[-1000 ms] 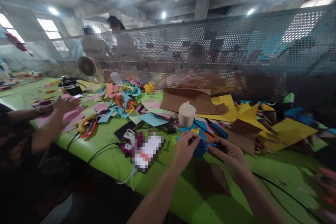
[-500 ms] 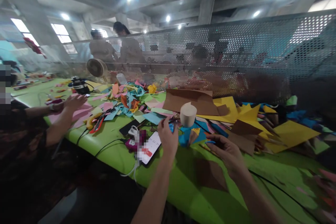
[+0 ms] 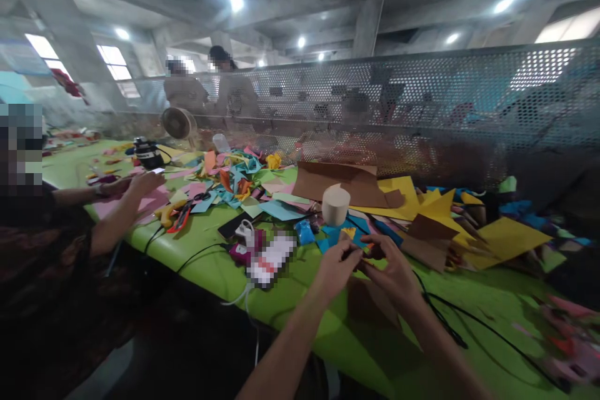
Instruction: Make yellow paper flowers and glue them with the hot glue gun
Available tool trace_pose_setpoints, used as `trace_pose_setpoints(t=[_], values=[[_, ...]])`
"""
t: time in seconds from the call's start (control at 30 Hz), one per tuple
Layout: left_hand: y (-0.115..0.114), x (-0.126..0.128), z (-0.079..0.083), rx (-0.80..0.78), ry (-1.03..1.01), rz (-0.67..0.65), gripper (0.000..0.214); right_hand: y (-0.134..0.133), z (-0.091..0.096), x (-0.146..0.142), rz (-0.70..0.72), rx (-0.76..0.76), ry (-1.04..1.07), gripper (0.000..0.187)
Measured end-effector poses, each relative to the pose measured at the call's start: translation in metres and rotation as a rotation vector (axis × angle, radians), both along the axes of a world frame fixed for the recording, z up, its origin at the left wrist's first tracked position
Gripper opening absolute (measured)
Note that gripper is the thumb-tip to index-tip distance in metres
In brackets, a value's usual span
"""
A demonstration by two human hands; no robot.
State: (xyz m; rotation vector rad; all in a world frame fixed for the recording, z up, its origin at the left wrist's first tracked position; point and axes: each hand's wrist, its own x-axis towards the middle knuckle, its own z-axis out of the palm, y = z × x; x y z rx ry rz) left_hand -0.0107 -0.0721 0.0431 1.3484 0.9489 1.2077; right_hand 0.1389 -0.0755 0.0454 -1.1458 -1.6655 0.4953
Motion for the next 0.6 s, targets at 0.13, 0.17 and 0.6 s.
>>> trace_pose_setpoints(t=[0.13, 0.17, 0.6], values=[[-0.002, 0.0, -0.003, -0.282, -0.325, 0.085, 0.036, 0.0, 0.0, 0.005, 0.004, 0.005, 0.019, 0.043], [-0.003, 0.0, -0.003, -0.319, -0.37, 0.099, 0.036, 0.001, -0.001, 0.007, -0.002, -0.015, 0.041, 0.045], [-0.037, 0.059, 0.017, -0.196, -0.746, 0.045, 0.054, -0.011, 0.042, -0.007, -0.069, 0.071, 0.287, 0.035]])
